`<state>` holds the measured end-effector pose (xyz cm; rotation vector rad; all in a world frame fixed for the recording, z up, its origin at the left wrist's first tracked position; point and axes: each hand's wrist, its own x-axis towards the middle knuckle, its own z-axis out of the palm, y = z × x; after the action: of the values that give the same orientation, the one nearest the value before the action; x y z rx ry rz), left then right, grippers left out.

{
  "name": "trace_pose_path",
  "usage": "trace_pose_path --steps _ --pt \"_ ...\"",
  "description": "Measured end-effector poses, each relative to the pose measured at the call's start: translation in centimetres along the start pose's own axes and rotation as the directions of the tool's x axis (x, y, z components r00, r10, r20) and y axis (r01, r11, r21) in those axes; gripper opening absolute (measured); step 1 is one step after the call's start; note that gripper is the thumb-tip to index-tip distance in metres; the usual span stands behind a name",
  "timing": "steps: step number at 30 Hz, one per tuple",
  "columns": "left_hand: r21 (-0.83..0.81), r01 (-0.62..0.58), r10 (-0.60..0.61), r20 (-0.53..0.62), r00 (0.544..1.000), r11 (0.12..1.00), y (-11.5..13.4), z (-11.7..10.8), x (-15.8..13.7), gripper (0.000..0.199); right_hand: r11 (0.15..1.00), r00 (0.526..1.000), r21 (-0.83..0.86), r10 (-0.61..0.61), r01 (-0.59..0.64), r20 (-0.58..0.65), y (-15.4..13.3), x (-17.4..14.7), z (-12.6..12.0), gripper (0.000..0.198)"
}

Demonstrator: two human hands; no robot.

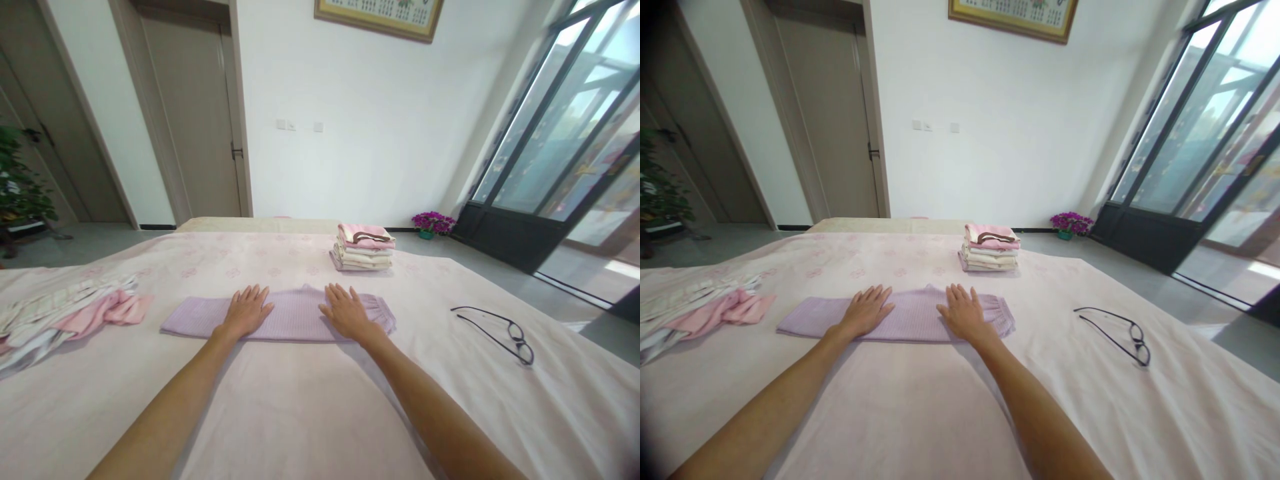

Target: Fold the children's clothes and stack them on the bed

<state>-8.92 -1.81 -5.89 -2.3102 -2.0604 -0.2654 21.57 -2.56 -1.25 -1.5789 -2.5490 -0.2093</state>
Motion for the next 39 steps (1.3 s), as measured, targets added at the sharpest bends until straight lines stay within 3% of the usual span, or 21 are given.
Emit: trace_pose_path --steps 3,5,8,15,19,22,25,28,33,36,39 --pt "-0.012 -0.002 0.003 0.016 1.0 1.0 -0.1 -0.2 0.0 0.07 0.991 0.992 0.055 -0.123 0.122 0.028 -2.8 2.1 0.6 0.062" --pt "-0.012 -0.007 0.008 0.019 1.0 1.0 -0.4 -0.3 0.0 0.07 0.989 0.989 0.076 -0.135 0.13 0.058 -3.1 2.8 1.3 0.062" --pt "-0.011 -0.003 0.003 0.028 1.0 1.0 -1.1 -0.3 0.0 0.07 0.994 0.993 0.069 -0.085 0.079 0.084 -0.9 2.6 2.3 0.064" --pt "-0.004 -0.051 0.052 0.058 0.997 0.999 -3.2 -0.6 -0.2 0.068 0.99 0.99 -0.094 0.115 -0.107 0.082 7.4 -1.4 2.2 0.065" --pt "-0.018 -0.077 0.078 0.06 0.995 0.997 -4.5 -0.8 -0.8 0.067 0.978 0.988 -0.151 0.151 -0.145 0.025 8.9 -2.7 2.3 0.065" --pt "-0.005 -0.063 0.063 0.04 0.997 0.998 -5.8 -1.3 -1.6 0.066 0.977 0.986 -0.163 0.153 -0.141 0.061 8.7 -2.6 1.9 0.064" --pt "0.05 -0.001 0.003 -0.044 0.999 0.999 -7.7 -1.9 -2.7 0.067 0.978 0.99 -0.175 0.127 -0.114 0.068 7.4 -2.0 1.0 0.062" --pt "0.087 0.102 -0.094 -0.096 0.991 0.991 -10.0 -2.2 -3.9 0.066 0.991 0.999 -0.131 0.035 -0.033 0.014 4.3 -1.7 0.1 0.06" --pt "0.082 0.19 -0.19 -0.01 0.982 0.978 -12.8 -2.1 -4.8 0.066 0.977 0.978 0.042 -0.207 0.207 -0.008 -3.4 -1.9 0.1 0.06" --pt "-0.008 0.204 -0.204 0.001 0.979 0.979 -13.5 -2.2 -4.8 0.065 0.945 0.95 0.109 -0.313 0.31 0.015 -6.0 -2.4 0.7 0.063" --pt "-0.152 0.233 -0.244 -0.062 0.968 0.961 -14.3 -2.5 -5.2 0.063 0.941 0.947 0.116 -0.321 0.319 -0.002 -6.5 -2.8 1.0 0.063"
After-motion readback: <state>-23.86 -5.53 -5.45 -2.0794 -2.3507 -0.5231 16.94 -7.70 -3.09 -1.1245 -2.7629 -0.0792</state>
